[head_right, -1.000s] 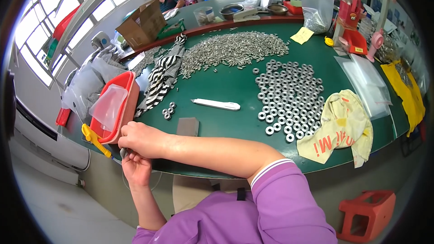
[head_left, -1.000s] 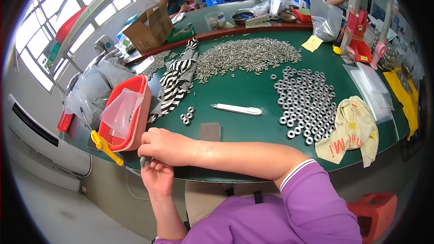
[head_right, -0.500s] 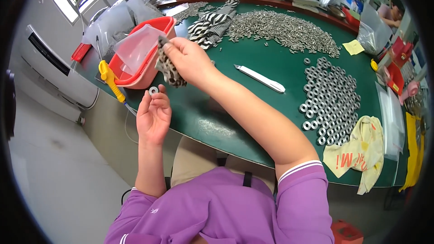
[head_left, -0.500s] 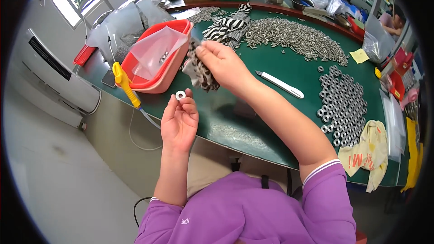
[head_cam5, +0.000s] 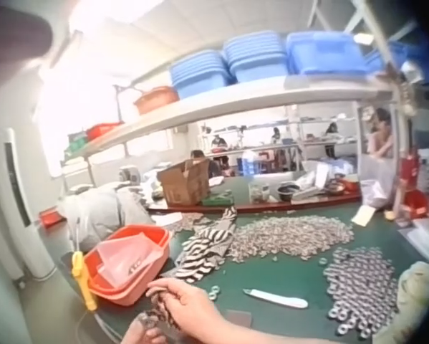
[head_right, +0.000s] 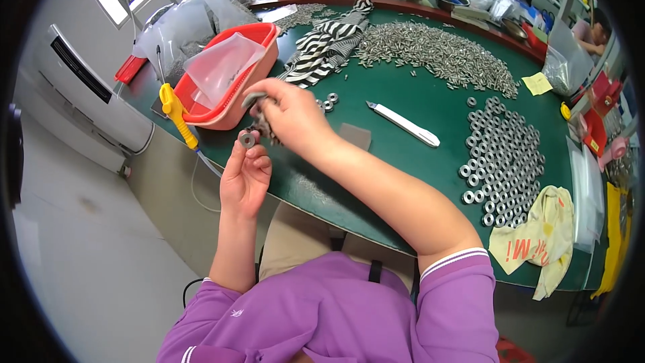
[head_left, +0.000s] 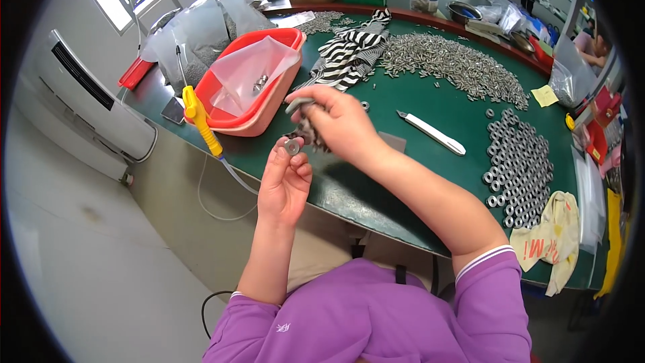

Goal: Inspect and clean small metal ring components using an air blow gun and a cloth.

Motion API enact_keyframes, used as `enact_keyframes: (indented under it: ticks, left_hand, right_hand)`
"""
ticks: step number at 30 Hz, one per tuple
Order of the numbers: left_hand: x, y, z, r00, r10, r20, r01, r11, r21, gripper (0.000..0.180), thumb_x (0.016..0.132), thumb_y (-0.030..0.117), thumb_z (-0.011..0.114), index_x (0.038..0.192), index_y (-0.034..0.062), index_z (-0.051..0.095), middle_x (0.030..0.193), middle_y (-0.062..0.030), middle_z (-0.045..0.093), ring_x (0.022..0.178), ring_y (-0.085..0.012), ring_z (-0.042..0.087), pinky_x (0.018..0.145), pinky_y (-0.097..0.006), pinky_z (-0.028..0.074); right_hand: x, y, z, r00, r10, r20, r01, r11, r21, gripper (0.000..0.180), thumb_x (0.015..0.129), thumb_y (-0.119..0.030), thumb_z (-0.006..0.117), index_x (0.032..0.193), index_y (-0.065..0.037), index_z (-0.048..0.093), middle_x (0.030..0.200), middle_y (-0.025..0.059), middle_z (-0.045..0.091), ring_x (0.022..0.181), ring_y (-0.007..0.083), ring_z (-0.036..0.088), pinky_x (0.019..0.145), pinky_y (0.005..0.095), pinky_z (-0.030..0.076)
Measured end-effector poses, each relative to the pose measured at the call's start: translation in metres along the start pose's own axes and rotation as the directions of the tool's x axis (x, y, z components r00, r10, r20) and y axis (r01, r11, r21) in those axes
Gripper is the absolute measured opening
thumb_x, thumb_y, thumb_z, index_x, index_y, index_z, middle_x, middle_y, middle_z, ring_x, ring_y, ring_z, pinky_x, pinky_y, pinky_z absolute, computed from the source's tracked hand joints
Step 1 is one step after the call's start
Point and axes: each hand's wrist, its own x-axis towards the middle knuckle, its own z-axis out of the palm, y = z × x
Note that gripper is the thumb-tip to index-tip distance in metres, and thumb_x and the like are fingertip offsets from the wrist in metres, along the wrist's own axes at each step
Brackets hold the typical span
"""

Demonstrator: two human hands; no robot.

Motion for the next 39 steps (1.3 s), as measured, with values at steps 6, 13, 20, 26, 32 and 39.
enact_keyframes:
  ticks: [6, 13, 20, 26, 32, 39]
  left_hand:
    - [-0.004, 0.008, 0.015, 0.976, 0.163, 0.141, -0.202, 0.921, 0.333, 0.048, 0.086, 0.007, 0.058, 0.127, 0.0057, 0.035, 0.110, -0.0096, 0.055, 0.088, -0.0133, 0.056, 0.077, -0.025, 0.046]
    - [0.000, 0.011, 0.018, 0.816, 0.408, 0.408, -0.555, 0.361, 0.749, 0.059, 0.078, -0.008, 0.058, 0.129, 0.0027, 0.031, 0.109, -0.0125, 0.056, 0.086, -0.0128, 0.055, 0.076, -0.025, 0.045]
    - [0.022, 0.037, 0.026, 0.719, 0.453, 0.527, -0.572, -0.046, 0.819, 0.057, 0.076, -0.007, 0.060, 0.128, 0.0033, 0.037, 0.103, -0.0078, 0.058, 0.084, -0.0092, 0.053, 0.075, -0.021, 0.042]
    - [0.077, 0.100, 0.074, 0.709, 0.342, 0.617, -0.401, -0.525, 0.751, 0.021, 0.078, -0.001, 0.059, 0.099, 0.0024, 0.059, 0.090, -0.0063, 0.060, 0.077, -0.0130, 0.059, 0.070, -0.025, 0.048]
    - [0.142, 0.100, 0.049, 0.941, 0.017, 0.339, -0.160, -0.858, 0.488, 0.013, 0.075, 0.005, 0.054, 0.084, 0.0035, 0.063, 0.089, -0.0173, 0.062, 0.088, -0.0322, 0.060, 0.077, -0.039, 0.047]
    - [0.189, 0.107, 0.009, 0.989, 0.020, 0.149, -0.069, -0.820, 0.568, 0.017, 0.075, 0.009, 0.055, 0.087, 0.0050, 0.066, 0.087, -0.0187, 0.064, 0.089, -0.0336, 0.061, 0.080, -0.039, 0.047]
  right_hand:
    - [0.033, 0.000, -0.063, 0.917, -0.294, -0.270, 0.247, 0.949, -0.193, 0.035, 0.090, -0.019, 0.049, 0.122, -0.004, 0.046, 0.109, 0.0130, 0.055, 0.096, 0.0188, 0.056, 0.082, 0.0313, 0.046]
    - [0.022, 0.011, -0.064, 0.993, 0.041, -0.108, -0.112, 0.561, -0.820, 0.063, 0.081, -0.033, 0.059, 0.134, -0.009, 0.035, 0.139, 0.0204, 0.028, 0.128, 0.0349, 0.032, 0.105, 0.0392, 0.029]
    - [0.018, -0.034, -0.067, 0.961, -0.246, -0.130, 0.075, 0.680, -0.729, 0.052, 0.078, -0.025, 0.061, 0.125, -0.008, 0.047, 0.131, 0.0147, 0.040, 0.123, 0.0286, 0.040, 0.101, 0.0356, 0.034]
    - [0.012, -0.067, -0.068, 0.856, -0.503, -0.120, 0.246, 0.600, -0.761, 0.047, 0.076, -0.020, 0.061, 0.118, -0.002, 0.050, 0.122, 0.0169, 0.046, 0.114, 0.0312, 0.046, 0.098, 0.0375, 0.037]
    - [0.008, -0.069, -0.069, 0.839, -0.538, -0.088, 0.261, 0.538, -0.801, 0.049, 0.078, -0.021, 0.061, 0.121, -0.002, 0.047, 0.125, 0.0196, 0.043, 0.115, 0.0349, 0.045, 0.097, 0.0404, 0.037]
    - [0.011, -0.061, -0.081, 0.877, -0.474, -0.078, 0.179, 0.473, -0.863, 0.050, 0.077, -0.018, 0.062, 0.120, -0.001, 0.046, 0.116, 0.0197, 0.047, 0.107, 0.0349, 0.049, 0.092, 0.0404, 0.041]
